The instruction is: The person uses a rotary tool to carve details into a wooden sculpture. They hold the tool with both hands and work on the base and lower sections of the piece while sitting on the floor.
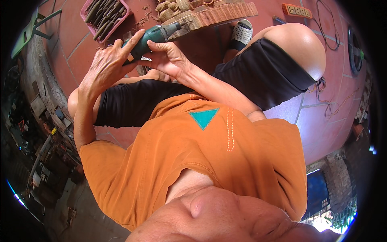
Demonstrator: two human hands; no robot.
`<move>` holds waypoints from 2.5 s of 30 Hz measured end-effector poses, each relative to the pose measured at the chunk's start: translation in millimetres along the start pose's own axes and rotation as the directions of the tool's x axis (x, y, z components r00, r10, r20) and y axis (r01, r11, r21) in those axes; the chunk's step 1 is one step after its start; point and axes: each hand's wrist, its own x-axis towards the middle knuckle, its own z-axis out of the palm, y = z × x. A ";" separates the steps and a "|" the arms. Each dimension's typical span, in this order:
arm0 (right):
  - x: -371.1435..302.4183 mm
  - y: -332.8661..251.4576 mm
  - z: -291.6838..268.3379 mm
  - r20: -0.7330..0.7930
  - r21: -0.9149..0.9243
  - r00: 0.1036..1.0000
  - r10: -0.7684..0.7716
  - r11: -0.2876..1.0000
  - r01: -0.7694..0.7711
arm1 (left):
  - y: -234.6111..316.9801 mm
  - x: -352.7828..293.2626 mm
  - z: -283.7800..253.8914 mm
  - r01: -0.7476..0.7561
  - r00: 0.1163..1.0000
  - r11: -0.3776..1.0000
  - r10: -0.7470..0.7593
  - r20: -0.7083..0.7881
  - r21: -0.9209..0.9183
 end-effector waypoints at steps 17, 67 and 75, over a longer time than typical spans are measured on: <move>-2.0 -0.6 2.2 -0.011 -0.047 1.000 0.007 0.999 -0.008 | 1.2 -1.8 0.9 0.003 1.000 1.000 -0.003 0.002 -0.001; 0.3 0.7 -4.3 -0.059 0.019 0.998 0.012 1.000 -0.011 | -5.1 2.9 -0.6 -0.027 0.999 0.999 0.027 0.020 -0.021; -1.2 -1.4 1.8 -0.023 -0.014 1.000 0.016 1.000 -0.017 | -1.4 2.5 -3.1 -0.014 1.000 1.000 0.014 0.021 -0.014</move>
